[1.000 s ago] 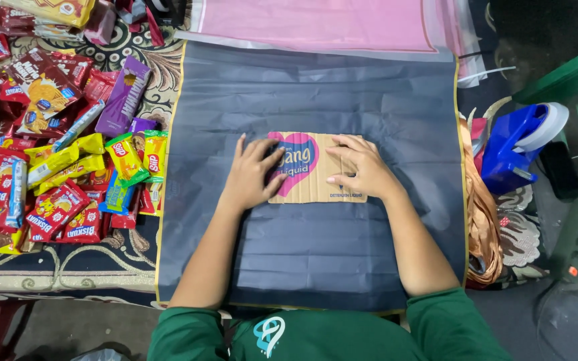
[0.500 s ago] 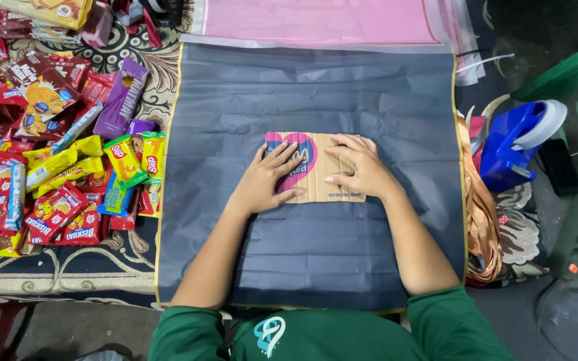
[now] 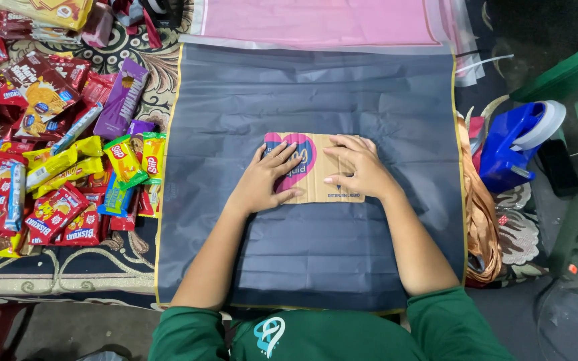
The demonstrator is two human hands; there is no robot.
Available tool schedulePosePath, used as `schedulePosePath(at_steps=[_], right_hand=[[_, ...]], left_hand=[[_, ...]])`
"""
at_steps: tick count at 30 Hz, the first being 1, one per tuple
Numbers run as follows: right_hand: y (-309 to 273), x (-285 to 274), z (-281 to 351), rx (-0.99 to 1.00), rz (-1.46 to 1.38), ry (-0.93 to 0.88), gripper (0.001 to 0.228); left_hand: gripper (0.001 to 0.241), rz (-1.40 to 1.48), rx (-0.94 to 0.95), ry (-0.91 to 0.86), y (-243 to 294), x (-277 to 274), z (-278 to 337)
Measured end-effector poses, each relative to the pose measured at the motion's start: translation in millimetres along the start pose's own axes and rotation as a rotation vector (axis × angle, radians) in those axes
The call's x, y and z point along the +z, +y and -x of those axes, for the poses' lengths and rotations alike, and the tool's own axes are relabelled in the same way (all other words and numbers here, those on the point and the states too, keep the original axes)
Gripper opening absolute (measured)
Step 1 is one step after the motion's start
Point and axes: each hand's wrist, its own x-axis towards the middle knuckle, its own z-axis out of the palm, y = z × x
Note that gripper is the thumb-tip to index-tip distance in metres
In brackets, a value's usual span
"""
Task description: Arranging various snack packages on a decorative paper base to create a snack bouquet or gift arrangement.
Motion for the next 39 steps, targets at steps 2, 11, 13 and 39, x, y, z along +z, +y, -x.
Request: schedulePosePath(at_steps=[2, 11, 13, 39], right_hand=[[-1, -1, 0, 0.003, 0.004, -0.005, 0.065], [-5, -3, 1, 0.005, -0.009, 0.0, 0.065], [-5, -3, 1, 0.002, -0.005, 0.001, 0.066], [-12, -8, 1, -0.011, -0.076, 0.004, 0.064]], left_hand=[[0.079, -0.008, -0.011, 0.002, 4, -4, 0], [0.083, 0.018, -0.04, -0.012, 6, -5, 0], [0.084, 0.015, -0.04, -0.014, 5, -4, 0], [0.086, 0.016, -0.047, -0.019, 2, -4, 0]])
